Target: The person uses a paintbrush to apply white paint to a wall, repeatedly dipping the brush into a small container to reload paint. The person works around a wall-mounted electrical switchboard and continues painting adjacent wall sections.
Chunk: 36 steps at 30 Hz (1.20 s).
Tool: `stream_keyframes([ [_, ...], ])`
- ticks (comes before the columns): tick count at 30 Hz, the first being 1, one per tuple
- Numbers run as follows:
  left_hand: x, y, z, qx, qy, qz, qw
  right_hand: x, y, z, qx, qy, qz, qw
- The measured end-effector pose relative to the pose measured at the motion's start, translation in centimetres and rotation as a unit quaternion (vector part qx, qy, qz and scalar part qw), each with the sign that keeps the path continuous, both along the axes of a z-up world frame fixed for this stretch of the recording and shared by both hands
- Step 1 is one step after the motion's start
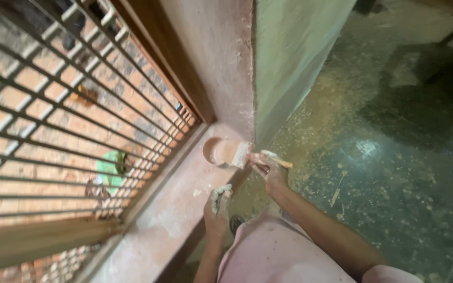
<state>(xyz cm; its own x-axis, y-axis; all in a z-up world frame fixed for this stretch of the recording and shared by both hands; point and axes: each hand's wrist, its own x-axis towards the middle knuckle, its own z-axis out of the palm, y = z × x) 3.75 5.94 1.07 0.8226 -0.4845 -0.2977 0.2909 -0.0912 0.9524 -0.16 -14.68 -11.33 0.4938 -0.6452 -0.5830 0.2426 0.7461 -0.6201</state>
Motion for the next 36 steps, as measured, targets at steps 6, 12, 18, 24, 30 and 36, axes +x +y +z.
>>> stream_keyframes([
  [6,4.2,0.9,-7.0,0.021,-0.111,-0.061,0.992,0.6,1.1,-2.3,0.043,0.011,-0.079,0.996],
  [12,6.6,-0.7,-7.0,0.001,-0.127,-0.117,0.985,-4.2,-0.1,-0.3,0.027,-0.068,-0.089,0.993],
  [18,5.3,-5.6,0.2,-0.07,-0.221,-0.102,0.967,-9.5,-6.0,2.6,-0.025,-0.138,-0.158,0.977],
  [24,1.0,-12.0,10.5,-0.077,-0.241,-0.052,0.966,-14.8,-14.7,8.1,-0.063,-0.225,-0.18,0.955],
  [30,-1.7,-19.4,22.0,0.015,-0.655,0.1,0.748,-20.8,-25.1,26.9,-0.301,-0.274,-0.086,0.909],
  [36,-3.2,-23.9,30.1,0.039,-0.739,0.152,0.655,-22.6,-26.8,44.3,-0.726,-0.045,-0.057,0.684],
])
